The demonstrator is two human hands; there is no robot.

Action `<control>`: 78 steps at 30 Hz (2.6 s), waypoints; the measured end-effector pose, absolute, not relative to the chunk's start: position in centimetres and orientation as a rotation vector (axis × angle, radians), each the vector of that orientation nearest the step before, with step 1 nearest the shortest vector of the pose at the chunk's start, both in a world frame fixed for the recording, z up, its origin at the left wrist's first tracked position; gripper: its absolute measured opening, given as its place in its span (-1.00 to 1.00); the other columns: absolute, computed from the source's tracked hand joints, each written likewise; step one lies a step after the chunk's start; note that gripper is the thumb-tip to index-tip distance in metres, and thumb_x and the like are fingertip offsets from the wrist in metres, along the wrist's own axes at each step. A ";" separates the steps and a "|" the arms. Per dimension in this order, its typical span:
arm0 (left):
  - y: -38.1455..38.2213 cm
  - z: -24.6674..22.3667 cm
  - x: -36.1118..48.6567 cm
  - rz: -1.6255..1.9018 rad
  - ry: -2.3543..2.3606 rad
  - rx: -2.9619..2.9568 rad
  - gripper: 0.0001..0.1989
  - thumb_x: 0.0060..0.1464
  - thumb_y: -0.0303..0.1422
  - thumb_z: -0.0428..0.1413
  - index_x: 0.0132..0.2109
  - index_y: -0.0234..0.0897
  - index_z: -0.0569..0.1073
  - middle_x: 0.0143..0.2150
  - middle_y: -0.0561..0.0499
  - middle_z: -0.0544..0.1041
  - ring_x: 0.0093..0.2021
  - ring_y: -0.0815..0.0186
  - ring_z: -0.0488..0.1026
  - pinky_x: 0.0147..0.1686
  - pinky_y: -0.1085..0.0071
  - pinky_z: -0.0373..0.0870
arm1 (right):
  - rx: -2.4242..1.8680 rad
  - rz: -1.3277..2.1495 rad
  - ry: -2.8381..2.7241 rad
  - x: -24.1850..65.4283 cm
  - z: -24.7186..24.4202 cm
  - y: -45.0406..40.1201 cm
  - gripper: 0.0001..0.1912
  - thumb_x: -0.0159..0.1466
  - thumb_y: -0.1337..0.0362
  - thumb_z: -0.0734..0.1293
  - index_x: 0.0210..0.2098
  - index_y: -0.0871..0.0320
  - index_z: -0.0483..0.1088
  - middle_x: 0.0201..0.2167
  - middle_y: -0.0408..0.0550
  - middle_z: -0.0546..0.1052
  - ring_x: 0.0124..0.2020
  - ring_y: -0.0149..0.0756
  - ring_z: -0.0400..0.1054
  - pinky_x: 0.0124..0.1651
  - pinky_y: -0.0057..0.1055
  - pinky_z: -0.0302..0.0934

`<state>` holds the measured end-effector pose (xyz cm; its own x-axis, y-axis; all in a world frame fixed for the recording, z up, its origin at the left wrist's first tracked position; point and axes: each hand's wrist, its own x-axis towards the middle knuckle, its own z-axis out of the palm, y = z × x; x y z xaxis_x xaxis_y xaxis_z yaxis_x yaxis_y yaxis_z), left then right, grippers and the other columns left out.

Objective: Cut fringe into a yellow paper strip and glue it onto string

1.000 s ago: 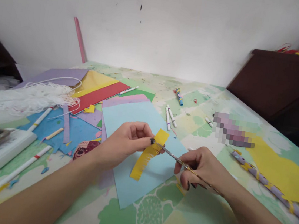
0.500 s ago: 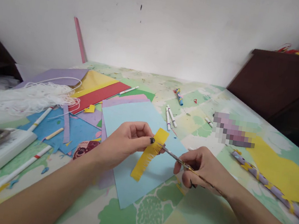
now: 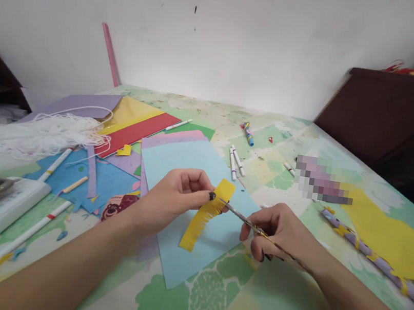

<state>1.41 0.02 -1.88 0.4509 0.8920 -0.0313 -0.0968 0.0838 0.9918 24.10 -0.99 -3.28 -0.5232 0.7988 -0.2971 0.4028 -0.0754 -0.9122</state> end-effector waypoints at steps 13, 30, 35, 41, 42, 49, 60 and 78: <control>0.0 -1.9 1.4 0.864 0.821 1.278 -0.89 0.03 -0.43 0.14 -0.39 -0.33 0.35 -0.34 -0.07 0.59 -0.27 0.26 0.53 -0.21 0.33 0.41 | -1.329 1.603 -1.889 24.1 -3.4 -1.0 -0.91 -0.06 0.37 0.39 -0.51 0.25 0.52 -0.77 -0.24 0.32 -0.70 -0.57 0.03 -0.66 -0.61 -0.09; 0.0 -1.9 1.4 0.868 0.823 1.276 -0.90 0.03 -0.44 0.13 -0.40 -0.33 0.35 -0.36 -0.06 0.58 -0.29 0.28 0.53 -0.22 0.35 0.41 | -1.362 1.606 -1.885 23.8 -2.3 -1.2 -0.93 -0.07 0.37 0.39 -0.55 0.27 0.50 -0.73 -0.20 0.38 -0.71 -0.57 0.07 -0.65 -0.62 -0.02; 0.0 -1.9 1.4 0.866 0.824 1.277 -0.91 0.04 -0.44 0.11 -0.40 -0.33 0.36 -0.35 -0.06 0.58 -0.28 0.26 0.53 -0.20 0.33 0.40 | -1.387 1.604 -1.889 23.8 -2.5 -1.1 -0.92 -0.05 0.35 0.38 -0.55 0.26 0.50 -0.74 -0.20 0.37 -0.70 -0.56 0.08 -0.65 -0.62 -0.01; -0.1 -1.7 1.6 0.884 0.809 1.216 -0.86 0.00 -0.42 0.16 -0.43 -0.33 0.34 -0.36 -0.08 0.59 -0.26 0.21 0.54 -0.18 0.29 0.40 | -1.335 1.578 -1.910 24.1 -3.3 -0.9 -0.89 -0.06 0.34 0.39 -0.52 0.26 0.50 -0.75 -0.24 0.28 -0.69 -0.56 0.03 -0.66 -0.61 -0.08; -0.1 -1.6 1.6 0.887 0.808 1.207 -0.86 0.00 -0.42 0.16 -0.44 -0.33 0.33 -0.36 -0.08 0.59 -0.26 0.20 0.55 -0.18 0.29 0.40 | -1.337 1.584 -1.901 24.0 -3.2 -1.0 -0.89 -0.06 0.33 0.38 -0.53 0.27 0.50 -0.75 -0.24 0.28 -0.69 -0.57 0.02 -0.66 -0.61 -0.09; -0.1 -1.7 1.5 0.878 0.816 1.236 -0.86 0.01 -0.43 0.15 -0.43 -0.33 0.33 -0.35 -0.09 0.59 -0.24 0.20 0.55 -0.20 0.32 0.40 | -1.331 1.628 -1.878 23.9 -2.7 -1.2 -0.90 -0.04 0.37 0.35 -0.53 0.27 0.50 -0.76 -0.23 0.31 -0.70 -0.56 0.05 -0.66 -0.62 -0.07; 0.1 -1.9 1.4 0.876 0.827 1.257 -0.88 0.01 -0.42 0.16 -0.41 -0.32 0.35 -0.35 -0.07 0.59 -0.27 0.22 0.54 -0.21 0.31 0.42 | -1.328 1.637 -1.873 24.1 -3.4 -0.9 -0.90 -0.06 0.36 0.38 -0.52 0.25 0.51 -0.74 -0.22 0.35 -0.70 -0.55 0.05 -0.65 -0.61 -0.05; 0.1 -1.9 1.5 0.876 0.828 1.258 -0.88 0.02 -0.45 0.15 -0.42 -0.33 0.35 -0.37 -0.04 0.59 -0.30 0.28 0.53 -0.24 0.38 0.40 | -1.376 1.609 -1.870 23.9 -2.5 -1.1 -0.92 -0.06 0.39 0.35 -0.55 0.26 0.50 -0.76 -0.22 0.35 -0.72 -0.57 0.07 -0.67 -0.64 -0.03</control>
